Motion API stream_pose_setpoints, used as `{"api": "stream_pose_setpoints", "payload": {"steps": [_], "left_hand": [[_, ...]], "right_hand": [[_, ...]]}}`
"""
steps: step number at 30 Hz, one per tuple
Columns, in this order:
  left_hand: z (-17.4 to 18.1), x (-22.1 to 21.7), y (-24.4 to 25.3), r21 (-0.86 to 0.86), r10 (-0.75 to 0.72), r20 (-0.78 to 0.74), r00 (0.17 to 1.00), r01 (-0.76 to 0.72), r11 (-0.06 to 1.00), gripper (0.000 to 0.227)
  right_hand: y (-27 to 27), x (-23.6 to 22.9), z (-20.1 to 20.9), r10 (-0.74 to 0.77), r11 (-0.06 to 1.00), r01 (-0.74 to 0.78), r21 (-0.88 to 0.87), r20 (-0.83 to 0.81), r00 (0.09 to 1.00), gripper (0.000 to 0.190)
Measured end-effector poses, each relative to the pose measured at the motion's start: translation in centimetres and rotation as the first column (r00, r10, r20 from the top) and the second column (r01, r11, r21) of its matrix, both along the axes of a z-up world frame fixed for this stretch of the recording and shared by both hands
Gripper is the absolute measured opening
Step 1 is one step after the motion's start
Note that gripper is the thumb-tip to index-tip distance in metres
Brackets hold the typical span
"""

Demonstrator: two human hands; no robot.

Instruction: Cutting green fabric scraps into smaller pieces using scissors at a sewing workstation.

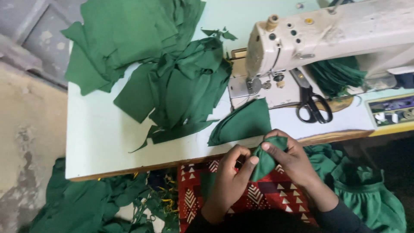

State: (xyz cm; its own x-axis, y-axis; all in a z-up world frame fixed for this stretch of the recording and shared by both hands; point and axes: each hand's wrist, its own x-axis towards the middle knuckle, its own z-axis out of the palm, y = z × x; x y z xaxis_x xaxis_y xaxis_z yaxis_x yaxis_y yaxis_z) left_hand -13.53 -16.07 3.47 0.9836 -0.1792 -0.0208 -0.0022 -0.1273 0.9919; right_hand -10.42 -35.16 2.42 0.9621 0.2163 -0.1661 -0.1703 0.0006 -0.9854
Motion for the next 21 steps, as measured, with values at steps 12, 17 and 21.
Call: {"api": "stream_pose_setpoints", "payload": {"steps": [12, 17, 21], "left_hand": [[-1.8, 3.2, 2.5, 0.439, 0.205, 0.276, 0.939, -0.313, 0.842, 0.014], [-4.4, 5.0, 3.7, 0.576, 0.235, 0.435, 0.869, -0.469, 0.670, 0.025], [-5.0, 6.6, 6.3, 0.598, 0.147, 0.634, 0.759, -0.602, 0.530, 0.027]], "right_hand": [[-0.7, 6.2, -4.5, -0.023, 0.826, 0.301, -0.477, 0.505, 0.863, 0.016], [1.3, 8.4, -5.4, 0.259, 0.431, 0.507, -0.746, 0.641, 0.722, 0.028], [0.6, 8.2, -6.0, 0.149, 0.379, 0.504, -0.776, 0.588, 0.795, 0.048]]}}
